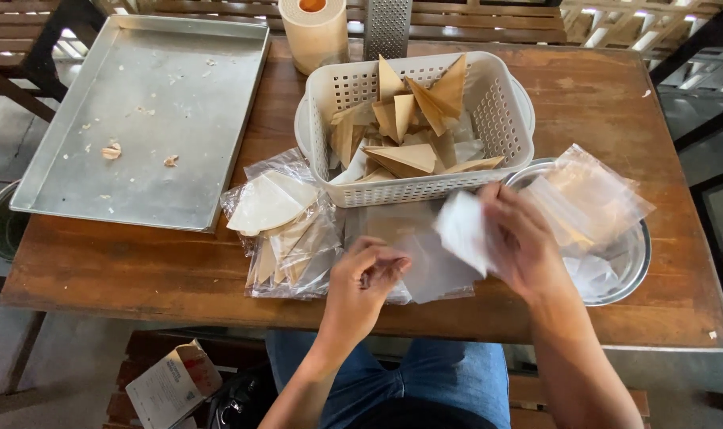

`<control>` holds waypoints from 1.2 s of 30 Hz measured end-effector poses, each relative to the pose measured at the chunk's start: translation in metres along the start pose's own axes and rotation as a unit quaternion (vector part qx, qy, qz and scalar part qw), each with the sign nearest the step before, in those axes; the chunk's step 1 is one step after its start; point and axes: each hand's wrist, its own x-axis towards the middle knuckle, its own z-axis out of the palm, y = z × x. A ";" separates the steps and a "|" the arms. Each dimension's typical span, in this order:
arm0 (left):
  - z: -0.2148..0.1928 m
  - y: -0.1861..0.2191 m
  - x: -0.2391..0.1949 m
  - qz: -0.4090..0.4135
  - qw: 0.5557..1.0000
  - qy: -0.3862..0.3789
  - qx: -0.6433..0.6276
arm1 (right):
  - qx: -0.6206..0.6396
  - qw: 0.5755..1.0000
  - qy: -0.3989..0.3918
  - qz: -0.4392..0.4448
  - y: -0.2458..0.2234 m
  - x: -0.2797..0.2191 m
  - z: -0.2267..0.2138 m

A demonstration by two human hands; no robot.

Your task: The person picks up thin triangular snack pieces from a plastic basket and a metal bowl, placing them individually into small clear plastic bags by hand.

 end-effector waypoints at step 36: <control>-0.015 0.036 0.005 -0.102 0.990 -0.089 -0.049 | -0.271 0.950 -0.150 0.047 -0.030 -0.004 0.047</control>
